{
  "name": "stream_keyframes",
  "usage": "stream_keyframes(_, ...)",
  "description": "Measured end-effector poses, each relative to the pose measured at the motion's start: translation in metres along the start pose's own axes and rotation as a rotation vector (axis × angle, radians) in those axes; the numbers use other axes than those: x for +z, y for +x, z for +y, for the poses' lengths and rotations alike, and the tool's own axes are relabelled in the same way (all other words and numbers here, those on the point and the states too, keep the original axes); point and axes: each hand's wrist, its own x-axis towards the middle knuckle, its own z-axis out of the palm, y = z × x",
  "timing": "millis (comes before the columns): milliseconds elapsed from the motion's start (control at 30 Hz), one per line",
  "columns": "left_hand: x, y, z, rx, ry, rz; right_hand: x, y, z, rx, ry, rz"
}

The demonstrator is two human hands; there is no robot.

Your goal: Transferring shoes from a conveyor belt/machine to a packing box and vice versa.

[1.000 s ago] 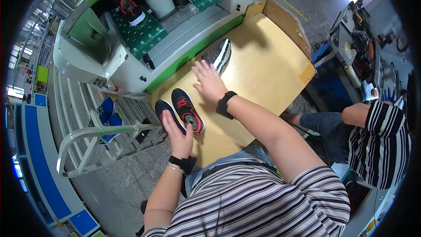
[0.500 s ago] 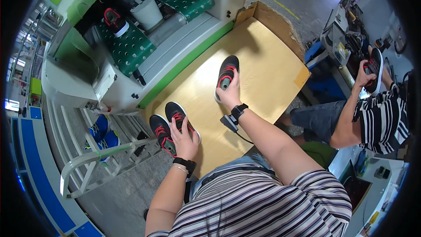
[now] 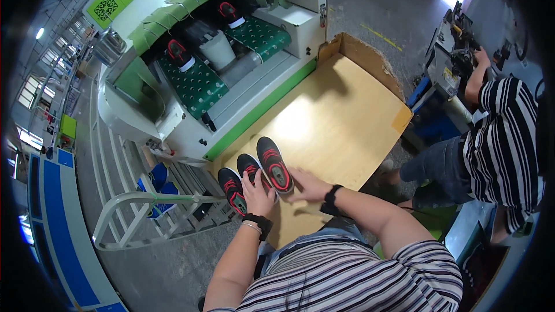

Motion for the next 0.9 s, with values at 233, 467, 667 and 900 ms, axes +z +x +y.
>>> stream_keyframes(233, 0.001, 0.016, 0.053, 0.188, -0.331, 0.194, 0.022, -0.103, 0.000, 0.000, -0.662, -0.194)
stream_keyframes(467, 0.046, 0.015, 0.037, 0.193, 0.013, 0.118, 0.030, -0.099, -0.006, 0.071, -0.647, -0.173)
stream_keyframes(667, 0.043, 0.016, 0.042, 0.215, 0.005, 0.103, 0.024, -0.102, -0.007, 0.087, -0.628, -0.141)
stream_keyframes(900, 0.044, 0.008, 0.036, 0.234, 0.022, 0.100, 0.033, -0.105, -0.005, 0.070, -0.652, -0.142)
